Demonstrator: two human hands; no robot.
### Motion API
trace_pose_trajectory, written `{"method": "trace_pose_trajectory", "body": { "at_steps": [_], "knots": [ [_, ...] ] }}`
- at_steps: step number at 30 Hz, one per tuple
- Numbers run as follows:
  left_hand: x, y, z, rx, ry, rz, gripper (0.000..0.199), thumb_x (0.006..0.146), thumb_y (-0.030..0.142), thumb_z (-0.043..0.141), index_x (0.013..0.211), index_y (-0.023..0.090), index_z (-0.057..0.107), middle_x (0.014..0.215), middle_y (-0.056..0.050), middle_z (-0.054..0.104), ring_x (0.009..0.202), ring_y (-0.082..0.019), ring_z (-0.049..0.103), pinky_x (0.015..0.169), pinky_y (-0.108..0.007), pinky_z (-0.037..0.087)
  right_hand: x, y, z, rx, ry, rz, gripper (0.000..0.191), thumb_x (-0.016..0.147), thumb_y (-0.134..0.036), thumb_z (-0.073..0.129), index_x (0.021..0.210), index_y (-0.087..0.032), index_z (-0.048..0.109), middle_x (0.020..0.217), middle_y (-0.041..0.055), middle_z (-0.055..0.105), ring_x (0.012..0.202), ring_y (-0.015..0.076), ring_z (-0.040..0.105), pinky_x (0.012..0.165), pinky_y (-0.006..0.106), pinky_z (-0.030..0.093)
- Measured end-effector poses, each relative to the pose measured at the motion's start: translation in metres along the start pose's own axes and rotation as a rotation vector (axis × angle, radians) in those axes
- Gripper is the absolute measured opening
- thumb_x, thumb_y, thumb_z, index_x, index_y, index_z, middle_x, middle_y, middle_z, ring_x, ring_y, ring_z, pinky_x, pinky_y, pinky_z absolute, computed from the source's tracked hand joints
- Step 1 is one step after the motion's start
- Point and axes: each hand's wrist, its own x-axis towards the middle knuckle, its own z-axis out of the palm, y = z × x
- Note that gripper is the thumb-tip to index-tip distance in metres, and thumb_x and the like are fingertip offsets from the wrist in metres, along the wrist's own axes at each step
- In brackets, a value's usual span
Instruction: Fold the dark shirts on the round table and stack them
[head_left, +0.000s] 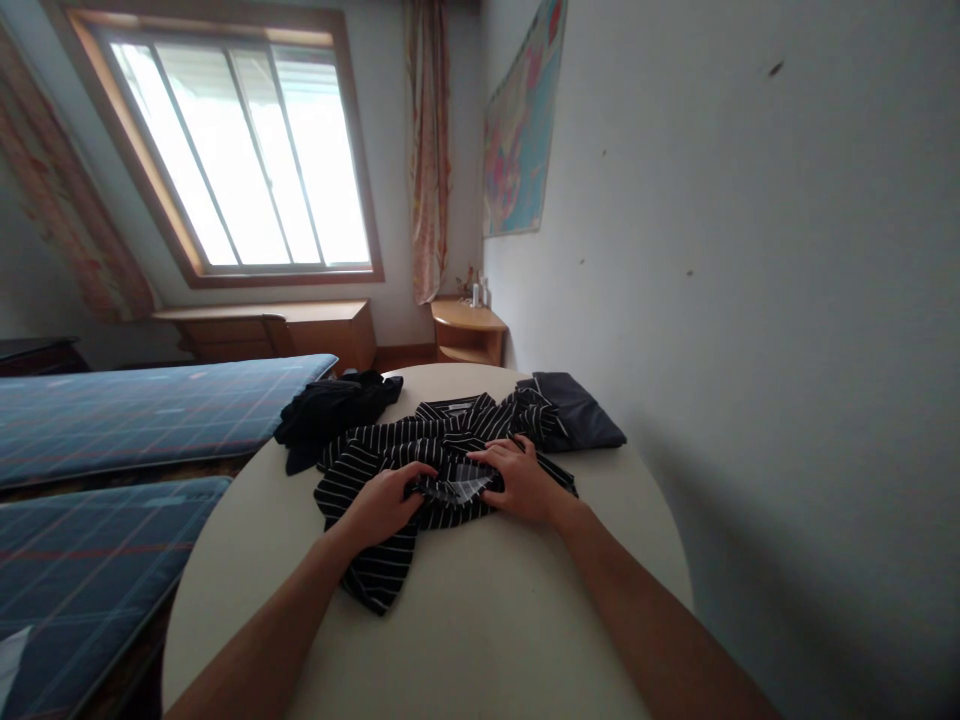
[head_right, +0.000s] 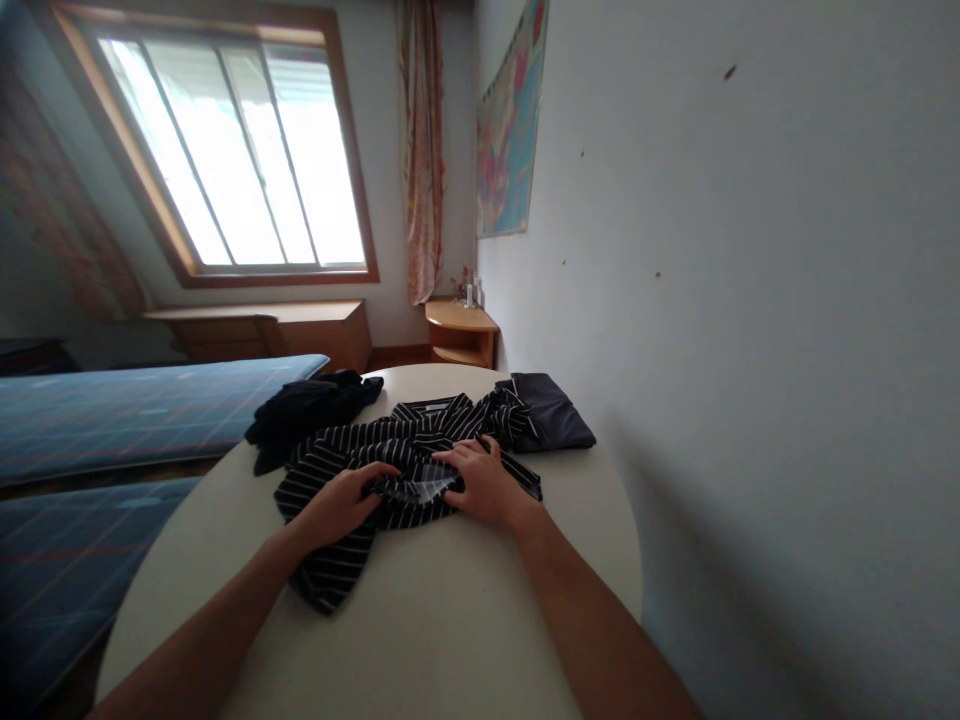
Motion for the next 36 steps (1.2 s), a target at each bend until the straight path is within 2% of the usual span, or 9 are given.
{"method": "trace_pose_trajectory", "body": {
  "at_steps": [4, 8, 10, 14, 17, 24, 30, 33, 36],
  "knots": [
    [0.0, 0.001, 0.0, -0.015, -0.005, -0.032, 0.032, 0.083, 0.017, 0.051, 0.11, 0.024, 0.065, 0.07, 0.003, 0.065, 0.063, -0.015, 0.059, 0.062, -0.024, 0.037, 0.0, -0.004, -0.001, 0.022, 0.012, -0.043, 0.048, 0.076, -0.036, 0.076, 0.123, -0.029, 0.064, 0.112, 0.0052, 0.07, 0.123, 0.0256, 0.053, 0.113, 0.054, 0.01],
    [0.0, 0.003, 0.0, -0.048, -0.037, -0.032, 0.027, 0.083, 0.017, 0.048, 0.105, 0.022, 0.064, 0.06, 0.006, 0.059, 0.052, -0.013, 0.05, 0.055, -0.025, 0.031, 0.001, -0.004, -0.001, 0.036, 0.001, -0.092, 0.017, 0.081, -0.031, 0.075, 0.097, -0.03, 0.074, 0.103, 0.0021, 0.072, 0.12, 0.0249, 0.054, 0.111, 0.055, 0.009],
    [-0.001, 0.005, -0.001, -0.054, -0.061, -0.018, 0.028, 0.08, 0.017, 0.05, 0.105, 0.022, 0.062, 0.058, 0.007, 0.058, 0.051, -0.013, 0.049, 0.054, -0.025, 0.03, 0.002, -0.004, -0.001, 0.042, 0.008, -0.115, 0.008, 0.083, -0.026, 0.072, 0.09, -0.03, 0.075, 0.101, 0.0009, 0.073, 0.117, 0.0231, 0.056, 0.11, 0.052, 0.012],
    [-0.003, 0.005, -0.002, -0.047, -0.043, -0.011, 0.044, 0.076, 0.016, 0.053, 0.119, 0.023, 0.057, 0.064, 0.007, 0.062, 0.059, -0.015, 0.055, 0.057, -0.024, 0.033, 0.003, -0.006, -0.004, 0.075, 0.003, -0.164, 0.013, 0.082, -0.021, 0.072, 0.092, -0.028, 0.077, 0.1, 0.0004, 0.074, 0.102, 0.0185, 0.063, 0.102, 0.041, 0.031],
    [-0.003, 0.004, 0.0, -0.042, -0.053, -0.008, 0.052, 0.078, 0.017, 0.053, 0.129, 0.024, 0.055, 0.071, 0.005, 0.066, 0.065, -0.016, 0.059, 0.06, -0.024, 0.036, 0.003, -0.008, -0.007, 0.089, -0.032, -0.187, 0.021, 0.08, -0.018, 0.071, 0.097, -0.027, 0.077, 0.104, 0.0015, 0.074, 0.098, 0.0175, 0.066, 0.096, 0.036, 0.039],
    [-0.001, -0.003, 0.007, -0.085, -0.029, 0.032, 0.044, 0.086, 0.021, 0.051, 0.129, 0.025, 0.06, 0.095, -0.001, 0.072, 0.084, -0.018, 0.066, 0.073, -0.026, 0.046, 0.001, -0.012, -0.004, 0.064, -0.082, -0.14, 0.027, 0.079, -0.024, 0.073, 0.105, -0.03, 0.076, 0.128, 0.0035, 0.067, 0.111, 0.0231, 0.065, 0.101, 0.039, 0.042],
    [0.001, -0.006, 0.01, -0.131, 0.028, 0.049, 0.048, 0.084, 0.018, 0.051, 0.131, 0.022, 0.056, 0.123, -0.004, 0.068, 0.103, -0.021, 0.066, 0.09, -0.031, 0.05, 0.002, -0.014, -0.003, 0.055, -0.087, -0.172, 0.041, 0.078, -0.031, 0.075, 0.118, -0.025, 0.071, 0.123, 0.0065, 0.07, 0.111, 0.0241, 0.064, 0.1, 0.04, 0.042],
    [0.002, -0.007, 0.01, -0.17, 0.026, 0.051, 0.052, 0.085, 0.017, 0.048, 0.136, 0.022, 0.052, 0.125, -0.003, 0.068, 0.112, -0.022, 0.064, 0.098, -0.033, 0.047, 0.003, -0.017, -0.005, 0.071, -0.052, -0.201, 0.041, 0.078, -0.033, 0.077, 0.118, -0.025, 0.07, 0.123, 0.0059, 0.07, 0.11, 0.0233, 0.064, 0.1, 0.04, 0.041],
    [0.002, -0.007, 0.01, -0.199, 0.006, 0.055, 0.051, 0.087, 0.016, 0.045, 0.137, 0.022, 0.052, 0.121, -0.002, 0.07, 0.112, -0.02, 0.064, 0.102, -0.032, 0.045, 0.003, -0.018, -0.006, 0.086, -0.027, -0.231, 0.036, 0.08, -0.033, 0.076, 0.115, -0.026, 0.071, 0.121, 0.0041, 0.071, 0.108, 0.0219, 0.065, 0.099, 0.039, 0.041]
  ]
}}
